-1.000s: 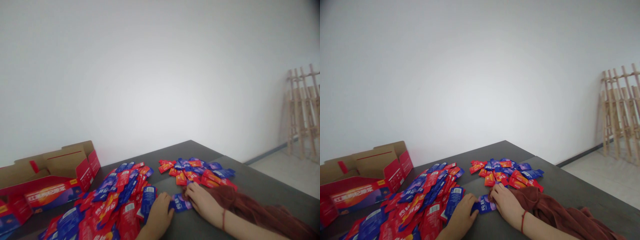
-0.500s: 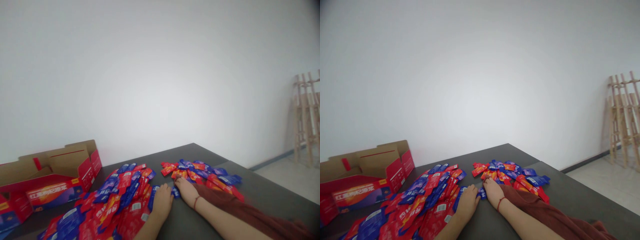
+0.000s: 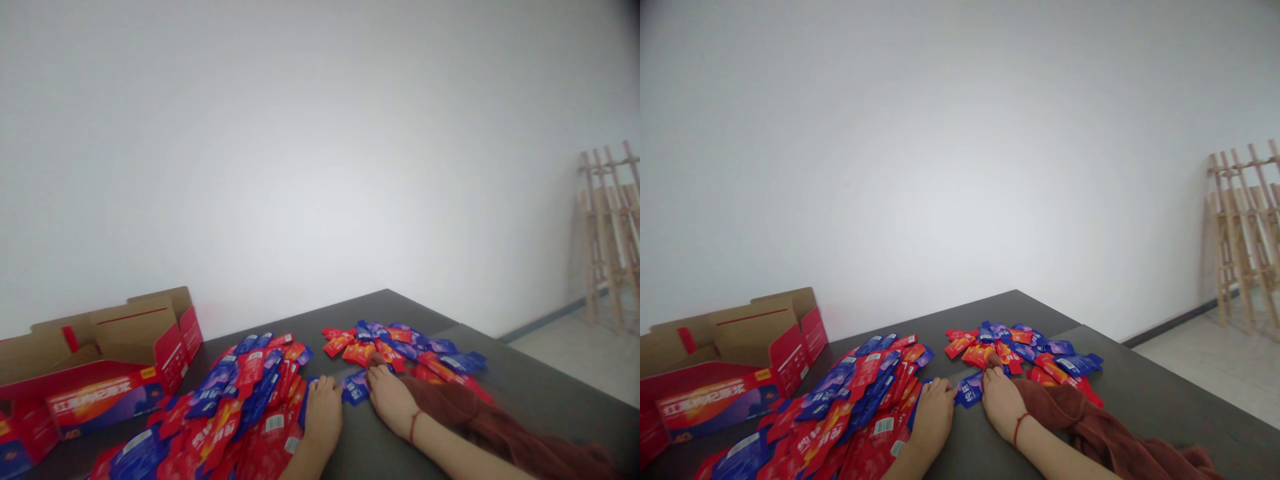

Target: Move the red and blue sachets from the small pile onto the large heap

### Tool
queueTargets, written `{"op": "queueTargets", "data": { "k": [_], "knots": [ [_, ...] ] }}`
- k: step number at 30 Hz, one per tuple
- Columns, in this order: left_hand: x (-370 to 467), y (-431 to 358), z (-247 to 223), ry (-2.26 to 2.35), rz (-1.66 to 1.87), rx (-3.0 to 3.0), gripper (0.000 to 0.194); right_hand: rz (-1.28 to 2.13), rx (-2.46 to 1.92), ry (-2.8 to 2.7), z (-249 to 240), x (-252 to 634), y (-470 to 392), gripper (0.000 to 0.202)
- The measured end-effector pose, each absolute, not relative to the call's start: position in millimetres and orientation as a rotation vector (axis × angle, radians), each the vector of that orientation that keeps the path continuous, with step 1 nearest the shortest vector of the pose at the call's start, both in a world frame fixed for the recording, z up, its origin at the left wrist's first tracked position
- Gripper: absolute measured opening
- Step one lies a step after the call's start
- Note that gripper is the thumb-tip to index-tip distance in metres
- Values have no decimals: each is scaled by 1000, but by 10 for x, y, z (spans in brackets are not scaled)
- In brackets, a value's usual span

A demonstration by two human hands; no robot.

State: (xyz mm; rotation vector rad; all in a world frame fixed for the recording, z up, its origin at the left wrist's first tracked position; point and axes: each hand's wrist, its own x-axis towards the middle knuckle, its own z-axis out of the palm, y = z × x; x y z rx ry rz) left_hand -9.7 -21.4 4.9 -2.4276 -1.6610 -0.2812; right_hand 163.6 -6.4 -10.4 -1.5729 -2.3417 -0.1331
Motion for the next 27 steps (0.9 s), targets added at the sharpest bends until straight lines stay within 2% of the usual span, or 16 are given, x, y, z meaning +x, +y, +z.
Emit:
{"op": "queueTargets", "data": {
  "k": [5, 10, 16, 24, 27],
  "knots": [
    [-114, -185, -1, -1651, -294, -2419, 33, -85, -1402, -2451, -84, 1361, -151, 40],
    [-128, -198, -49, -1689, -325, -2372, 31, 121, -1079, -2524, -18, 1474, -395, 43],
    [-136, -145, -144, -1703, -443, -2269, 48, 55, -1437, -2315, -4, 1645, -235, 42],
    [-150, -116, -179, -1706, -442, -2264, 51, 206, -946, -2502, -65, 1460, -220, 56],
    [-162, -131, -142, -1738, -407, -2290, 52, 186, -988, -2487, -52, 1556, -271, 57]
  ]
}}
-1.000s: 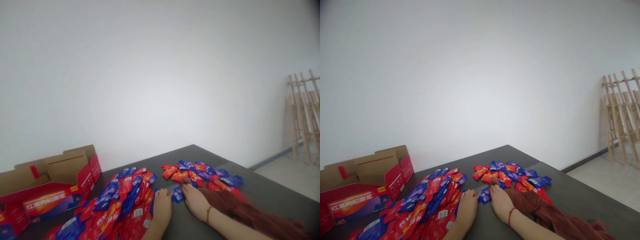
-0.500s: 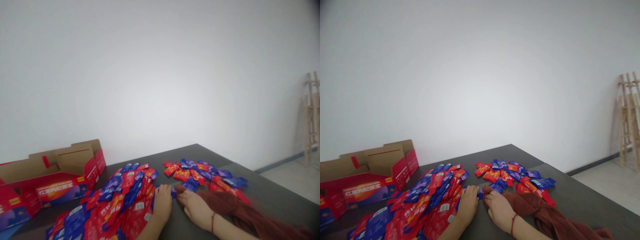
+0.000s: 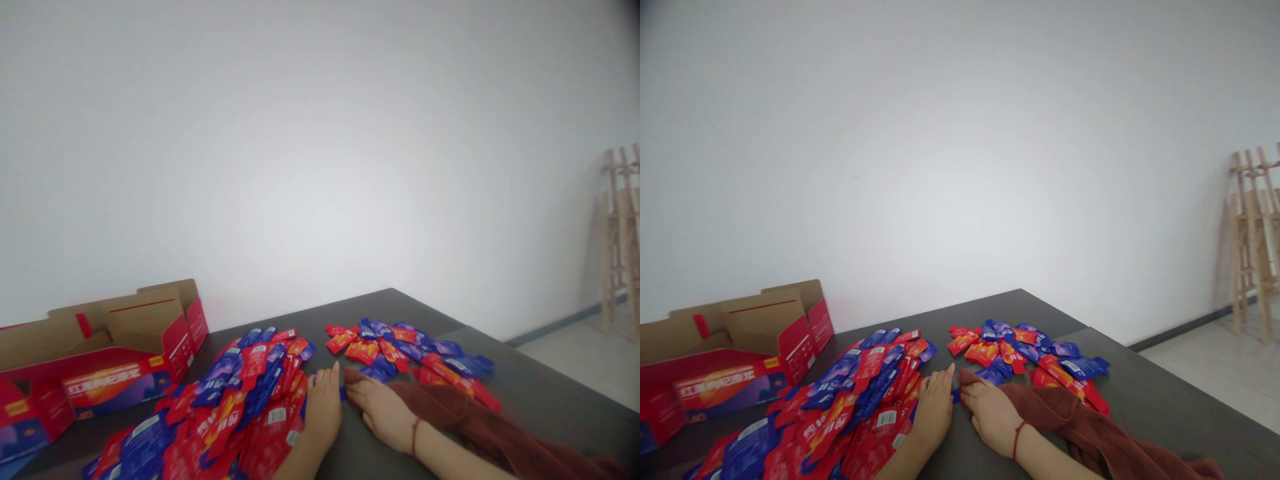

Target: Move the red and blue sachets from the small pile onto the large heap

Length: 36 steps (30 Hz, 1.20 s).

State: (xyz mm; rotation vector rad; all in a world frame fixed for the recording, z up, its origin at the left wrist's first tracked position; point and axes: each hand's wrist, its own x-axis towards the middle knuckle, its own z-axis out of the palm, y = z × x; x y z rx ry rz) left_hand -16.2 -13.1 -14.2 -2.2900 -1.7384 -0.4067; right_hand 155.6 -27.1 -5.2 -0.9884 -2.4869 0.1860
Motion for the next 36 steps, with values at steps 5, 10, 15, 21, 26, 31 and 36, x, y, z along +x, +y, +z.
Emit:
{"op": "queueTargets", "data": {
  "k": [5, 10, 15, 21, 26, 31, 36],
  "knots": [
    [-161, -172, -56, -1780, -368, -2322, 49, 10, -1557, -2336, 0, 1706, -214, 48],
    [-143, -249, 4, -1713, -407, -2473, 40, -41, -1637, -2348, 38, 1730, -187, 40],
    [-182, -262, 33, -1625, -419, -2613, 46, -64, -1548, -2420, 72, 1759, -177, 35],
    [-171, -227, 66, -1613, -502, -2647, 34, -141, -1464, -2357, 193, 1904, -67, 26],
    [-119, -186, 54, -1929, -742, -2742, 27, -225, -1425, -2136, 270, 2136, 36, 27],
    [-130, -191, 6, -1927, -745, -2502, 26, -204, -1272, -2136, 111, 2012, 3, 29],
    [-158, -203, -88, -1770, -731, -2551, 28, -20, -1290, -2314, -122, 1683, -85, 39]
  ]
}}
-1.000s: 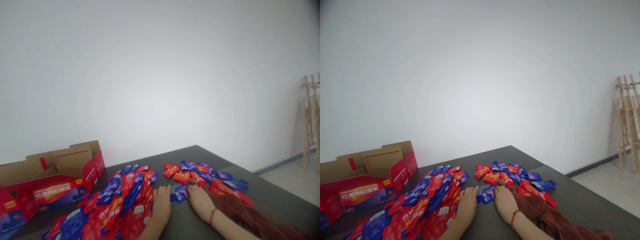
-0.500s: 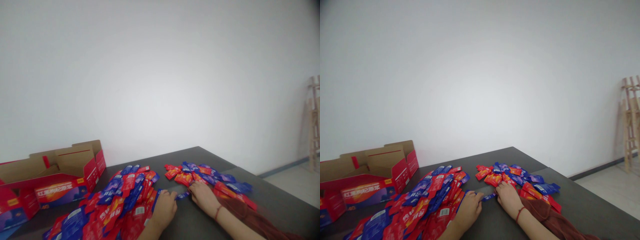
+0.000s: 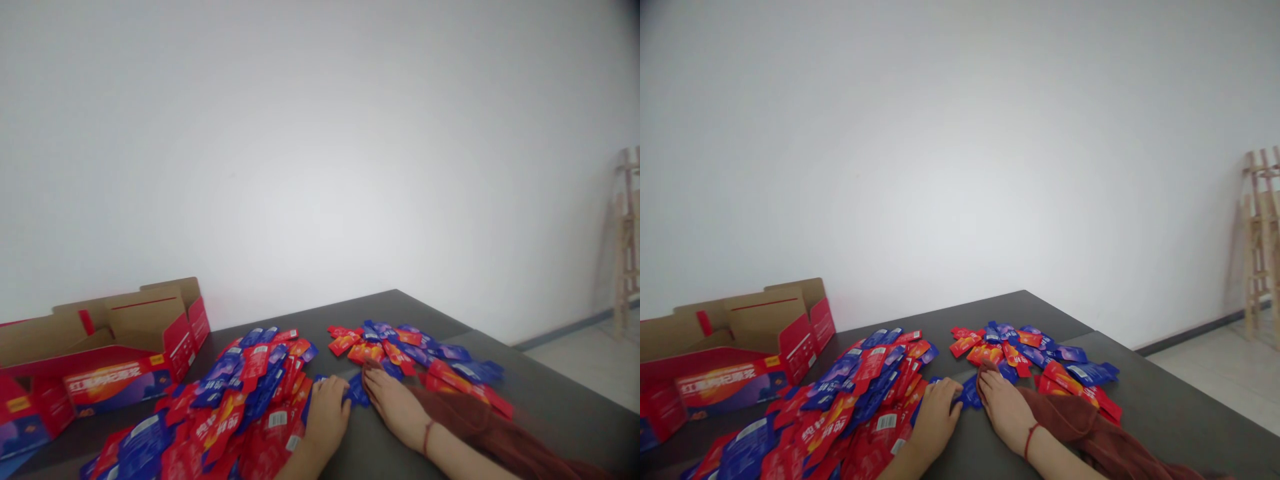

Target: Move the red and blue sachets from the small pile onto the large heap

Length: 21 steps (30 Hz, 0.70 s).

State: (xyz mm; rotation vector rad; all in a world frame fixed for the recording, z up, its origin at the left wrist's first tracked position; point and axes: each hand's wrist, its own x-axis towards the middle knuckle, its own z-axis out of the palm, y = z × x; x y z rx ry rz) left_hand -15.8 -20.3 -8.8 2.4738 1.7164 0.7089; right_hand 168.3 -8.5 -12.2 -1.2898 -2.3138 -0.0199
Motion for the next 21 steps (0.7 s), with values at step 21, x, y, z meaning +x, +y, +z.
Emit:
{"op": "queueTargets", "data": {
  "k": [21],
  "knots": [
    [-115, -161, -96, 1597, 528, 2488, 68, 167, -1353, -2282, -20, 1844, 73, 52]
  ]
}}
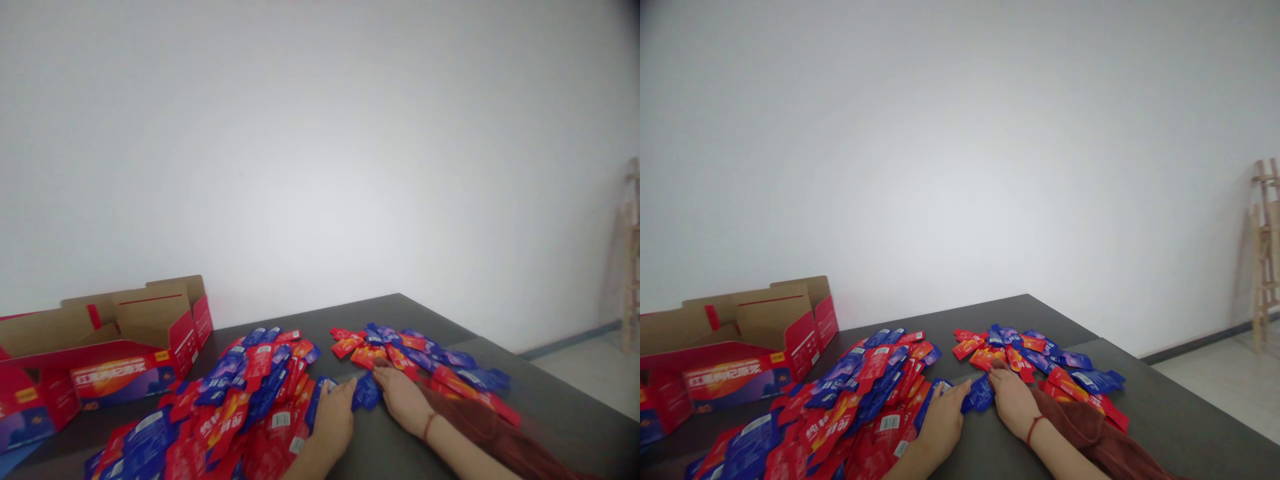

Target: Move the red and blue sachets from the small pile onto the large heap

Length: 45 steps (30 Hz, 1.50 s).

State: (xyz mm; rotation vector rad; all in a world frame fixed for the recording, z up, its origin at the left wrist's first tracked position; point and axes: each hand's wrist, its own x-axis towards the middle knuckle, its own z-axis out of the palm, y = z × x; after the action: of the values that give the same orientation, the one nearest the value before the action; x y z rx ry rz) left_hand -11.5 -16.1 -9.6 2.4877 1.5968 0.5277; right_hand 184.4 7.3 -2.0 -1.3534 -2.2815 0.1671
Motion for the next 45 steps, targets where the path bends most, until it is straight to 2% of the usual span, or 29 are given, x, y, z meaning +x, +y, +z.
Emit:
{"op": "queueTargets", "data": {
  "k": [7, 15, 20, 27, 33, 39, 45],
  "knots": [
    [-68, -242, -53, 1647, 509, 2460, 61, 316, -906, -2444, -3, 1694, -165, 53],
    [-112, -210, -49, 1582, 516, 2421, 65, 142, -1423, -2275, -99, 1908, 193, 56],
    [-101, -191, -102, 1619, 499, 2447, 68, 154, -1108, -2331, -106, 1726, 183, 47],
    [-167, -168, -203, 1609, 515, 2515, 74, 398, -733, -2462, -2, 1719, -136, 45],
    [-151, -148, -134, 1604, 448, 2484, 82, 379, -992, -2264, -71, 2003, -4, 56],
    [-149, -151, -119, 1573, 506, 2463, 86, 394, -944, -2339, -105, 1480, 43, 36],
    [-196, -146, -118, 1593, 470, 2468, 86, 475, -865, -2361, -34, 1559, -316, 34]
  ]
}}
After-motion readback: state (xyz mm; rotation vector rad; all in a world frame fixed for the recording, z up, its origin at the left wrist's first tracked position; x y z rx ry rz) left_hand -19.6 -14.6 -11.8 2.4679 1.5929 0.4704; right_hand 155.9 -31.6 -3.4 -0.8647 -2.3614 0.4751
